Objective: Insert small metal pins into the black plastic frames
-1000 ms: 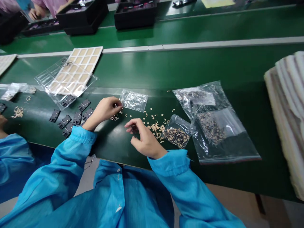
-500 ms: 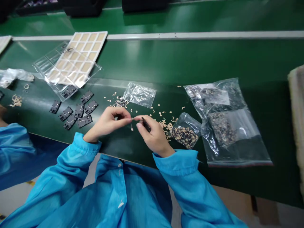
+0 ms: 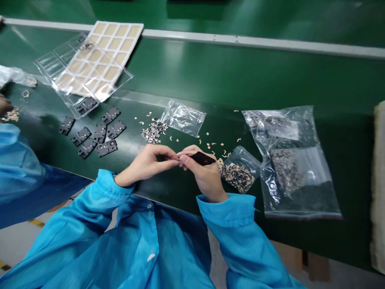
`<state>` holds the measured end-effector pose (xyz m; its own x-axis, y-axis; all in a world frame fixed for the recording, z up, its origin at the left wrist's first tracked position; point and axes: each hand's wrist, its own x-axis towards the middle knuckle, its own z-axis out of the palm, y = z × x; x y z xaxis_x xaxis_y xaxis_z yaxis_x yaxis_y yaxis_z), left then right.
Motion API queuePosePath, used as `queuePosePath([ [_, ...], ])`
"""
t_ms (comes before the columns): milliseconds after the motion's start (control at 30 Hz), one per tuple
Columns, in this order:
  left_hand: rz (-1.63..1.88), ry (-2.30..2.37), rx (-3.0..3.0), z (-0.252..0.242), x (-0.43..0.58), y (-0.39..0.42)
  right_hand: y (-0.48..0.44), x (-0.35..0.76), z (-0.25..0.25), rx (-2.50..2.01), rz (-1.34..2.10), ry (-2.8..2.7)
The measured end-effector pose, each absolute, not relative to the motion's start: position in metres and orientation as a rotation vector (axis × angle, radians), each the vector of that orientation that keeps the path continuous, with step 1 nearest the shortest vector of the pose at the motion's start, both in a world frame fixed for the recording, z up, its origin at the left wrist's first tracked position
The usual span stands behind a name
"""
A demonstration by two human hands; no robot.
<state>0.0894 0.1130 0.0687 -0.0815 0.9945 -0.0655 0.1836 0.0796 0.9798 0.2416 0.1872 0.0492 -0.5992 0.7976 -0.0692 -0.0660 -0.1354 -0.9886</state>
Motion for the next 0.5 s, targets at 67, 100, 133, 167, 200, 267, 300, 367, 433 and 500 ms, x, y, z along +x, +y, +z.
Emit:
queuePosePath([
  [67, 1.155, 1.404, 1.294, 0.068, 0.09, 0.112, 0.187, 0.241, 0.048, -0.801, 1.842, -1.513],
  [100, 1.168, 1.4, 1.317, 0.068, 0.09, 0.112, 0.186, 0.24, 0.047, -0.781, 1.847, -1.535],
  [133, 1.175, 1.405, 1.344, 0.069, 0.09, 0.112, 0.186, 0.241, 0.046, -0.764, 1.837, -1.567],
  [167, 1.176, 1.418, 1.374, 0.069, 0.089, 0.112, 0.187, 0.242, 0.047, -0.755, 1.807, -1.597],
  [200, 1.169, 1.436, 1.404, 0.07, 0.087, 0.112, 0.188, 0.244, 0.047, -0.751, 1.75, -1.619],
  [267, 1.128, 1.48, 1.467, 0.071, 0.083, 0.112, 0.191, 0.25, 0.052, -0.766, 1.544, -1.646],
  [300, 1.086, 1.492, 1.504, 0.072, 0.081, 0.112, 0.193, 0.253, 0.055, -0.784, 1.395, -1.677],
  [367, 0.968, 1.498, 1.606, 0.074, 0.077, 0.112, 0.198, 0.26, 0.061, -0.779, 1.063, -1.855],
  [433, 0.837, 1.496, 1.728, 0.075, 0.073, 0.112, 0.201, 0.264, 0.065, -0.677, 0.764, -2.138],
  [500, 0.741, 1.505, 1.819, 0.075, 0.071, 0.113, 0.203, 0.265, 0.064, -0.509, 0.574, -2.383],
])
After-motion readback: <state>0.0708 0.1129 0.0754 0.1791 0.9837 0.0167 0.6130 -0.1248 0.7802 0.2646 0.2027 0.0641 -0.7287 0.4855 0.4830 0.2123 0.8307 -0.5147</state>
